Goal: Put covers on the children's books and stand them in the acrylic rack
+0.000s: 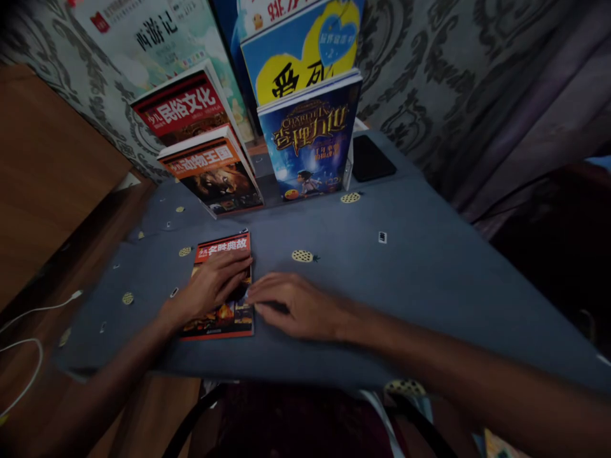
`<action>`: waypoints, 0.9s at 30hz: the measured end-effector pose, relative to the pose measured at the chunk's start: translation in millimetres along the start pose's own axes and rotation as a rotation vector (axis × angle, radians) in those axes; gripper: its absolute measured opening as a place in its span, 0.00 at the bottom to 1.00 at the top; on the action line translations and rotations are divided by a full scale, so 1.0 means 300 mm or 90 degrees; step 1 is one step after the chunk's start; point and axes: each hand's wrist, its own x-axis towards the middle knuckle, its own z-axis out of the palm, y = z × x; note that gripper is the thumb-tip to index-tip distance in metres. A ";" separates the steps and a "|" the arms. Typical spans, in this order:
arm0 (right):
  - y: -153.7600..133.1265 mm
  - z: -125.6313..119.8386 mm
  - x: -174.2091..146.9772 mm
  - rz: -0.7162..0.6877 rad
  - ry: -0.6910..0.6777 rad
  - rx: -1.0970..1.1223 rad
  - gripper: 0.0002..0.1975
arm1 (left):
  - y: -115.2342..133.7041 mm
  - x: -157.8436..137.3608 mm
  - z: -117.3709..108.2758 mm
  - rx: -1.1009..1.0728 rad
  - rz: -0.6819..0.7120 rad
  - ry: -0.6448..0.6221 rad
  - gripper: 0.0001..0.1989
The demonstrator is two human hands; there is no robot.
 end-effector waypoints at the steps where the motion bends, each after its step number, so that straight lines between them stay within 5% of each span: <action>1: 0.003 -0.001 0.003 0.017 0.026 -0.007 0.14 | 0.027 -0.019 -0.006 -0.007 0.004 -0.006 0.17; 8: 0.015 -0.015 0.015 0.136 0.121 -0.057 0.14 | 0.171 -0.101 -0.030 0.025 -0.063 -0.018 0.12; 14: 0.021 -0.017 0.013 0.149 0.114 -0.057 0.13 | 0.181 -0.119 -0.012 0.156 -0.185 -0.028 0.03; 18: 0.025 -0.018 0.010 0.155 0.109 -0.061 0.13 | 0.167 -0.127 -0.019 0.280 -0.263 -0.041 0.07; 27: 0.014 -0.031 0.013 0.143 0.099 -0.059 0.13 | 0.178 -0.068 -0.110 0.252 -0.367 -0.225 0.08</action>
